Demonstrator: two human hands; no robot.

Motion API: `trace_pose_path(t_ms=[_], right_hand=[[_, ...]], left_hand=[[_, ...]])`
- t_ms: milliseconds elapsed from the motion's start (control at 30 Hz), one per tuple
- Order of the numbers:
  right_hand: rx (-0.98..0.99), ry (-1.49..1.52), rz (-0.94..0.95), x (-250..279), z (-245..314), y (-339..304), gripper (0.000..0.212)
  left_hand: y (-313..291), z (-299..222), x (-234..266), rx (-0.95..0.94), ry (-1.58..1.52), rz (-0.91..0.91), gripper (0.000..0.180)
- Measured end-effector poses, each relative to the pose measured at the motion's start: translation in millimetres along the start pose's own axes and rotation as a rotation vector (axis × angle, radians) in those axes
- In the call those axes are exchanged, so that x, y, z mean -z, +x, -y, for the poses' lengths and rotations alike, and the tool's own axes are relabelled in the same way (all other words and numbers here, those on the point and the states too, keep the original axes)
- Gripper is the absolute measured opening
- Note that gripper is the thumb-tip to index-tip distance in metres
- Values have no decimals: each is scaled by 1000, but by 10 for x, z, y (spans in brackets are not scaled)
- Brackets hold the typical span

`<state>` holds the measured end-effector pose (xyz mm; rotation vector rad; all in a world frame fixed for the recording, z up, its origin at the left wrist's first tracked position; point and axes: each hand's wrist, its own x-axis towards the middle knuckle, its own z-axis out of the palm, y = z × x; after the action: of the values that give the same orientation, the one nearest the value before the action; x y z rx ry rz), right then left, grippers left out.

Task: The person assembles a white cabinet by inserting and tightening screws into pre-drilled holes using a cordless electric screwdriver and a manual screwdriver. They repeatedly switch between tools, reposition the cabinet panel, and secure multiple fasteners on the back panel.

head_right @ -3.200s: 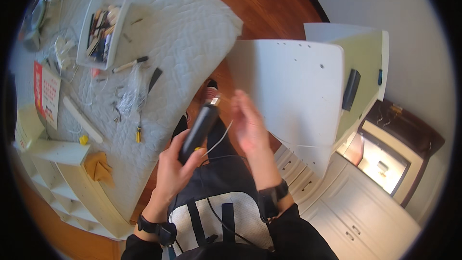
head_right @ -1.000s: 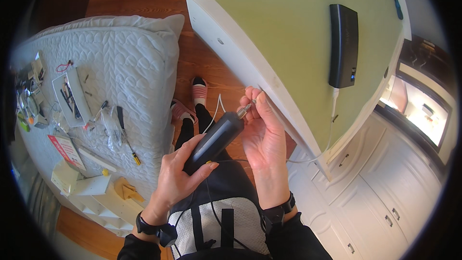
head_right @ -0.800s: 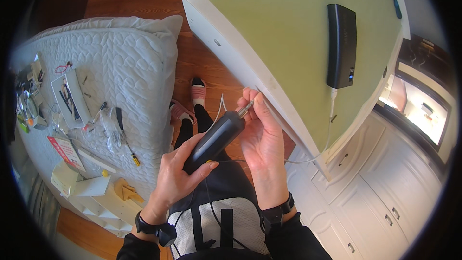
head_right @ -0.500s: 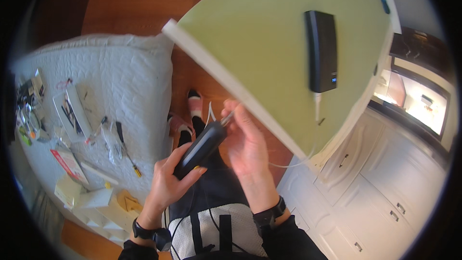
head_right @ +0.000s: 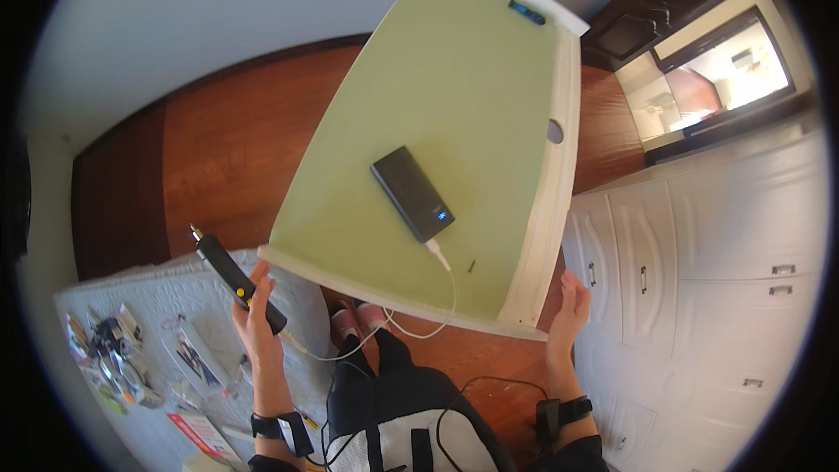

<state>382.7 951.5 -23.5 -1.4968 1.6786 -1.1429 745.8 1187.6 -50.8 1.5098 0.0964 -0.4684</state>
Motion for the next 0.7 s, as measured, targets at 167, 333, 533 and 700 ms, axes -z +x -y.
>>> trace_pose_path(t_ms=[167, 333, 533, 700], right_hand=[[-220, -493, 42, 561, -974, 120, 27], [-501, -53, -234, 503, -1451, -150, 30], [-1138, 1291, -423, 225, -1493, -393, 43], [-1156, 1303, -252, 125, -1447, -375, 45]], left_hand=[[269, -54, -138, 114, -49, -21, 31], [324, -244, -210, 139, -132, -12, 23], [500, -387, -356, 32, 338, 145, 16], [441, -304, -358, -58, 289, 110, 15]])
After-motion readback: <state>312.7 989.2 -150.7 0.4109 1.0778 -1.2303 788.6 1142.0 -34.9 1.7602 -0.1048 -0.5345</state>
